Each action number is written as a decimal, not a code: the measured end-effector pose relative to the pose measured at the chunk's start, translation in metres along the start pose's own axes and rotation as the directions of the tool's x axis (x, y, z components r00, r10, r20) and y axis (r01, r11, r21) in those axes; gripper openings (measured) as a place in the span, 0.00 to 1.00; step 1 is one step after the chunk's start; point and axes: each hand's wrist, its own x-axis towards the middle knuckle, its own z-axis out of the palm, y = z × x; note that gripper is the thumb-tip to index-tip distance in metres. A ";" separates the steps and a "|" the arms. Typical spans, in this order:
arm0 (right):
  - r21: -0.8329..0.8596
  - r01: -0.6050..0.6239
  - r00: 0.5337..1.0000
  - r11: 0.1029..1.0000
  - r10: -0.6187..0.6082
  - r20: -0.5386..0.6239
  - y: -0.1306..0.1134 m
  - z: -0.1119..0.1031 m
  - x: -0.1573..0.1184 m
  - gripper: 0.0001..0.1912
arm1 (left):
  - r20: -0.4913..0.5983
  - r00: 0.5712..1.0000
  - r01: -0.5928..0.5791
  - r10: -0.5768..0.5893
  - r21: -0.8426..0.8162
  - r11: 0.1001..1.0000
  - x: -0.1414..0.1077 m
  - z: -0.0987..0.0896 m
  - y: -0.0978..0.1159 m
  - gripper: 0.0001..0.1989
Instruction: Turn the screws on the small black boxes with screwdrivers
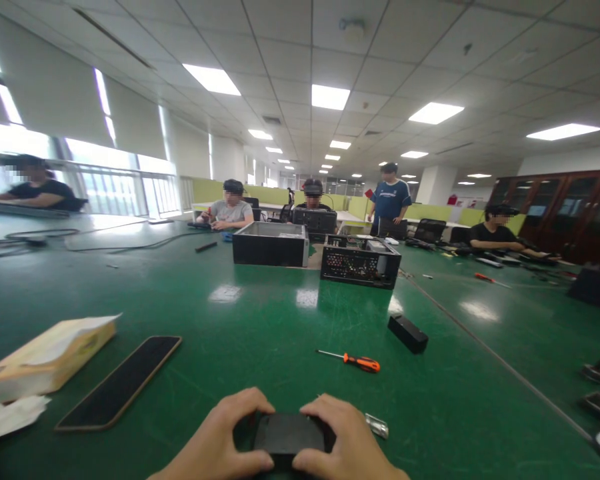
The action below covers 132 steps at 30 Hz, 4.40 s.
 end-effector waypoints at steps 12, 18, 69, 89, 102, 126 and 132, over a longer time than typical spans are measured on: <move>-0.045 0.012 1.000 0.999 -0.013 -0.026 0.010 -0.001 -0.003 0.26 | -0.039 0.986 -0.162 0.161 -0.031 0.986 -0.002 0.001 -0.006 0.24; -0.027 0.041 0.999 0.999 -0.042 -0.034 0.008 -0.004 -0.003 0.24 | -0.038 0.986 -0.163 0.162 -0.010 0.987 -0.003 -0.003 -0.007 0.21; -0.474 -0.803 0.567 0.361 0.219 -0.794 0.209 -0.129 -0.006 0.32 | -0.277 0.935 -0.187 0.221 0.144 0.972 0.001 -0.004 -0.024 0.07; -0.305 0.169 0.947 0.937 -0.240 -0.214 0.030 -0.015 0.001 0.20 | -0.183 0.957 -0.212 0.224 0.086 0.974 0.001 -0.004 -0.014 0.38; -0.270 -0.183 0.882 0.945 0.037 -0.470 0.098 -0.046 0.014 0.20 | -0.020 0.985 -0.171 0.173 0.080 0.982 -0.001 -0.007 -0.002 0.18; -0.238 -0.145 0.953 0.960 0.071 -0.296 0.088 -0.054 0.010 0.15 | -0.039 0.981 -0.187 0.189 0.041 0.981 -0.003 -0.002 -0.001 0.14; -0.242 -0.164 0.953 0.956 0.090 -0.291 0.087 -0.058 0.009 0.16 | -0.033 0.979 -0.199 0.201 0.056 0.978 -0.002 -0.001 -0.002 0.13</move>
